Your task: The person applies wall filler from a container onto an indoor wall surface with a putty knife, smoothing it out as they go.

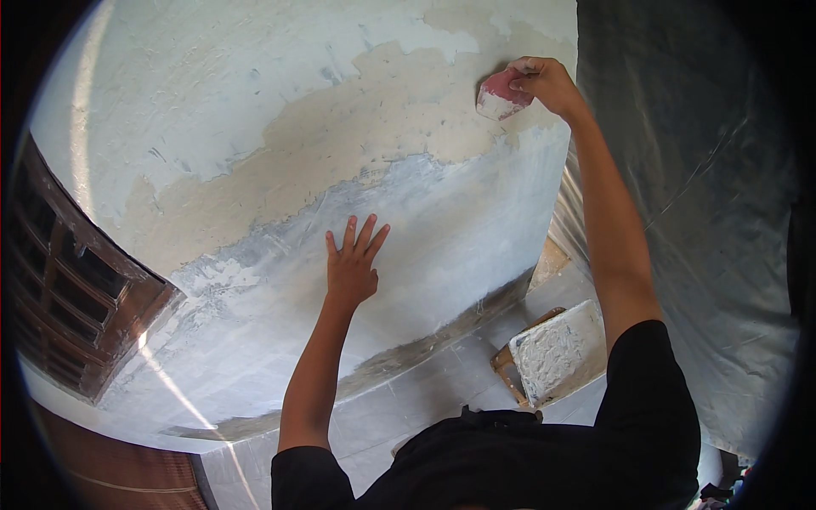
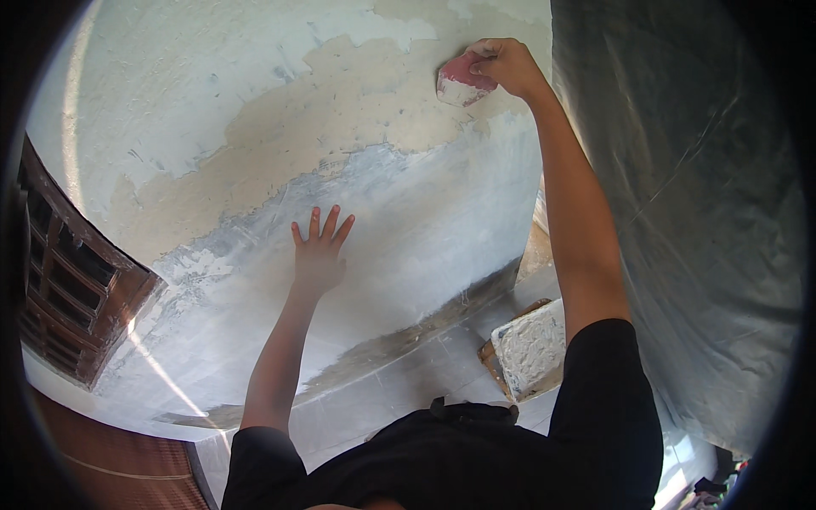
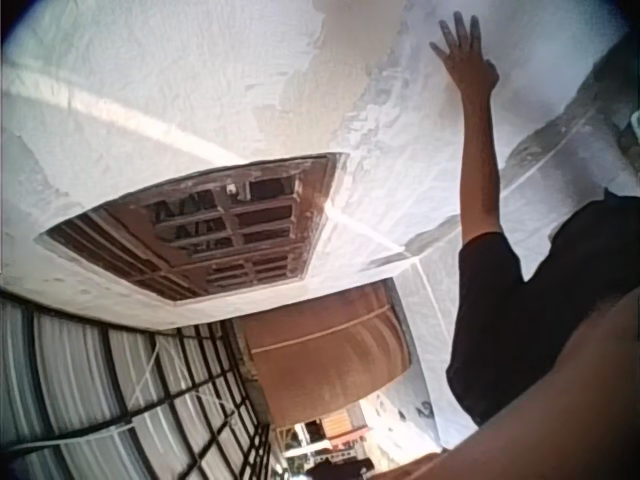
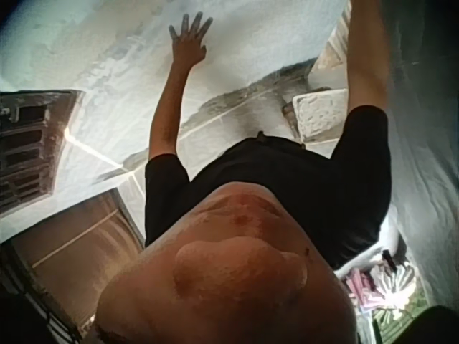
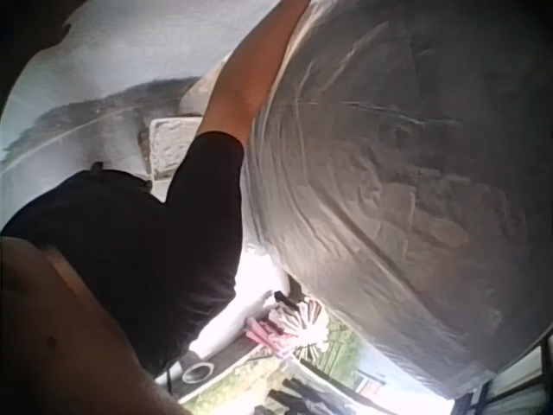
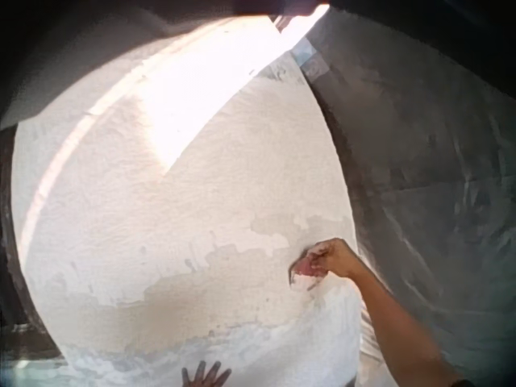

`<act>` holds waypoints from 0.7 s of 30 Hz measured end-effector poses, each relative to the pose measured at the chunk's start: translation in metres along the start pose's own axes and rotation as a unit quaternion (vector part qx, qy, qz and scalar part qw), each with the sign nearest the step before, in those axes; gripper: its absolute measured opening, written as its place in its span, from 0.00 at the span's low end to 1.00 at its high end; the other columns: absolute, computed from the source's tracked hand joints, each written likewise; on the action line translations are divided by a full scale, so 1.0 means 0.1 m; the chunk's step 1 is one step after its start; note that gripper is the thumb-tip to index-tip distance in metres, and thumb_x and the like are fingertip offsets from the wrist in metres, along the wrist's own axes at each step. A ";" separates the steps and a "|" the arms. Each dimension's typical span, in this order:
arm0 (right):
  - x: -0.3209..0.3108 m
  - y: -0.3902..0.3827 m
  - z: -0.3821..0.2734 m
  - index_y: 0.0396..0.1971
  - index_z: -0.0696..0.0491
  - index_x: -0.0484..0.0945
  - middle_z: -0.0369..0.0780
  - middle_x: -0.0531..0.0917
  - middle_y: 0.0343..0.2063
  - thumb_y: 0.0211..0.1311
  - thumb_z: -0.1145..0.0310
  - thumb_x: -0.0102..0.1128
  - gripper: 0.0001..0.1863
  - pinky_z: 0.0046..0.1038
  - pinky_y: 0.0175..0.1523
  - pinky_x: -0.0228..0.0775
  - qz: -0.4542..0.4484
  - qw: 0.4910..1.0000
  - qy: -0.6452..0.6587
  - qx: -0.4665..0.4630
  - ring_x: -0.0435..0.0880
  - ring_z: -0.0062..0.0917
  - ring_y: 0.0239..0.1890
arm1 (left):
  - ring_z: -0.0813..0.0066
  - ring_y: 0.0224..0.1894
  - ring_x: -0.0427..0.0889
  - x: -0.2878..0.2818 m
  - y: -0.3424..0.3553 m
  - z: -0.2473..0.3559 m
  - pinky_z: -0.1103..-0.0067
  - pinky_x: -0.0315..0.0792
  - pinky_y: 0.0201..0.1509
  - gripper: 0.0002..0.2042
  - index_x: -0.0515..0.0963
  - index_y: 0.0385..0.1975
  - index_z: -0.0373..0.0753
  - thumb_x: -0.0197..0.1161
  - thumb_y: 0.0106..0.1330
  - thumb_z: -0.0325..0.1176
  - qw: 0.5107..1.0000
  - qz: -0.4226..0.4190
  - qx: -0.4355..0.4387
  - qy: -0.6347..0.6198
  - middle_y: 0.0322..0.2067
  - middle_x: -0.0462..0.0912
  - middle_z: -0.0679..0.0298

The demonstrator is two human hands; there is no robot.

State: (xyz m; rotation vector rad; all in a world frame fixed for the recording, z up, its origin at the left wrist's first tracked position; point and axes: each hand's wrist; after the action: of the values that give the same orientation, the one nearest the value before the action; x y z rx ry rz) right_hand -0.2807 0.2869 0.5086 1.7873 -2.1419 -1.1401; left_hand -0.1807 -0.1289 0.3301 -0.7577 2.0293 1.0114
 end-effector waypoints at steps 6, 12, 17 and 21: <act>-0.07 -0.12 0.08 0.39 0.61 0.81 0.41 0.85 0.32 0.50 0.78 0.62 0.14 0.24 0.39 0.73 -0.036 0.999 0.017 -0.009 0.82 0.24 0.33 | 0.63 0.73 0.45 0.03 -0.01 0.00 0.47 0.38 0.69 0.46 0.52 0.69 0.62 0.66 0.46 0.37 1.000 0.014 0.004 0.006 0.72 0.46 0.72; -0.14 -0.05 0.04 0.38 0.61 0.81 0.41 0.84 0.31 0.50 0.79 0.62 0.13 0.24 0.35 0.73 -0.015 0.998 0.061 0.025 0.82 0.23 0.31 | 0.63 0.73 0.45 0.02 0.00 0.01 0.47 0.37 0.69 0.46 0.52 0.69 0.62 0.66 0.45 0.36 1.000 0.005 -0.002 0.001 0.72 0.45 0.72; -0.10 -0.06 -0.01 0.38 0.62 0.79 0.39 0.83 0.31 0.53 0.82 0.59 0.11 0.23 0.37 0.75 -0.097 0.995 0.033 -0.004 0.81 0.21 0.32 | 0.63 0.73 0.45 0.00 0.00 0.01 0.47 0.38 0.69 0.46 0.52 0.69 0.61 0.66 0.45 0.36 1.000 0.010 0.002 0.006 0.72 0.46 0.71; -0.06 0.08 -0.11 0.37 0.61 0.80 0.39 0.83 0.31 0.52 0.81 0.60 0.11 0.23 0.37 0.74 -0.083 0.996 -0.011 -0.015 0.81 0.22 0.31 | 0.63 0.73 0.45 0.03 -0.01 0.00 0.47 0.37 0.69 0.46 0.52 0.69 0.61 0.66 0.45 0.36 1.000 0.010 0.001 0.000 0.72 0.46 0.71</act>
State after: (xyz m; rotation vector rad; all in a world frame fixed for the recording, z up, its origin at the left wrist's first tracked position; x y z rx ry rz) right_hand -0.2788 0.2871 0.5234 1.9802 -2.0082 -1.2265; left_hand -0.1818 -0.1298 0.3277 -0.7387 2.0408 1.0211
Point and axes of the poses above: each hand's wrist, its own y-axis towards the middle knuckle, its own x-axis out of the palm, z = x × y
